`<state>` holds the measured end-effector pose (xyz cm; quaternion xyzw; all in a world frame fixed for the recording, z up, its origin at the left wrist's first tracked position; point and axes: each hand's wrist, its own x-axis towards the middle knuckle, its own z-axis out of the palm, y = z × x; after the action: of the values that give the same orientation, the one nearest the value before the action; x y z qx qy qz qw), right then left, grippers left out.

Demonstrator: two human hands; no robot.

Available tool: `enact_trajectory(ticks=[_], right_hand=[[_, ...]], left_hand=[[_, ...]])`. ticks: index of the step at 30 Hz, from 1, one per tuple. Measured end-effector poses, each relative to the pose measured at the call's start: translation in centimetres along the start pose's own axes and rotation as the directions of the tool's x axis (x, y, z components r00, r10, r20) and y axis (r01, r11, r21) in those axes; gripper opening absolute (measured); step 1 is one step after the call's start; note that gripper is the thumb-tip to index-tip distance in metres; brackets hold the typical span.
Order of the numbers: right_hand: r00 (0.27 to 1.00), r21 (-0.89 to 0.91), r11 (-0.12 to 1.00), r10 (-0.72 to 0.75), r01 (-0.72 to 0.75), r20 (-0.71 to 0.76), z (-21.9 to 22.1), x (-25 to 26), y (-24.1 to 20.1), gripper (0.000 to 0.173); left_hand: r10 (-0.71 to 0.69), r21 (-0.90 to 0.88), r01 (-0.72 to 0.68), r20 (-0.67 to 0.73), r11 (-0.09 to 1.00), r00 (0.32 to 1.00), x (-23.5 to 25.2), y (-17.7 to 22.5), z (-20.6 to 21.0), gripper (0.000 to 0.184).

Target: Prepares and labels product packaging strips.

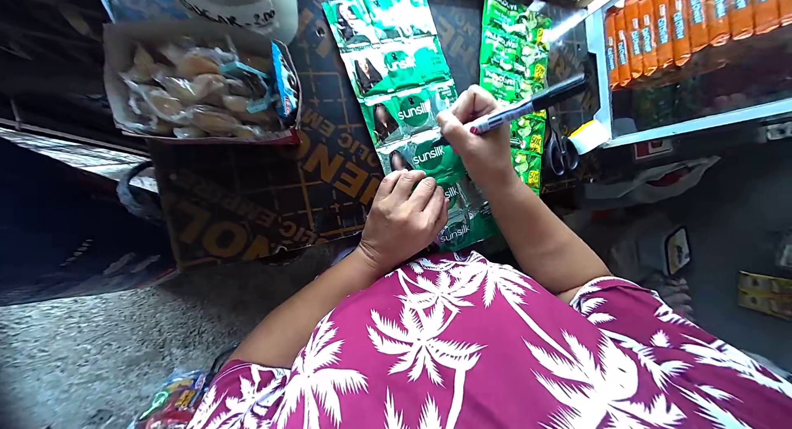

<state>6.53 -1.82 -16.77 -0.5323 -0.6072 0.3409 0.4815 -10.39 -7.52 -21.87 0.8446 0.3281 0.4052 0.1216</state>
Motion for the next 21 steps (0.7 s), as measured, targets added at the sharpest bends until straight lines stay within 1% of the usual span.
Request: enact_trajectory(ticks=[5,9,13,16,21], right_hand=[[0.998,-0.019,0.999,-0.05,0.049,-0.042,0.8,-0.9,1.0,0.017],[0.999,-0.047,0.998,-0.034,0.033,-0.024,1.0,-0.9,1.2,0.017],[0.997,-0.064,0.996,-0.069,0.067,-0.036,0.9,-1.0,1.5,0.018],[0.997,-0.08,0.995,-0.067,0.064,-0.035,1.0,-1.0,1.5,0.019],[0.997,-0.062,0.997,-0.054,0.051,-0.05,1.1,-0.9,1.7,0.018]], left_hand=[[-0.003,0.029,0.003,-0.004,1.0,1.0,0.0,0.1,0.1,0.027],[-0.004,0.036,0.004,0.001,0.999,1.0,-0.1,0.1,0.1,0.026],[-0.006,0.039,0.006,-0.008,0.999,1.0,-0.1,0.1,0.2,0.026],[-0.006,0.043,0.006,-0.008,0.999,1.0,-0.1,0.0,0.1,0.026],[-0.007,0.044,0.007,-0.009,0.999,1.0,-0.1,0.1,0.1,0.025]])
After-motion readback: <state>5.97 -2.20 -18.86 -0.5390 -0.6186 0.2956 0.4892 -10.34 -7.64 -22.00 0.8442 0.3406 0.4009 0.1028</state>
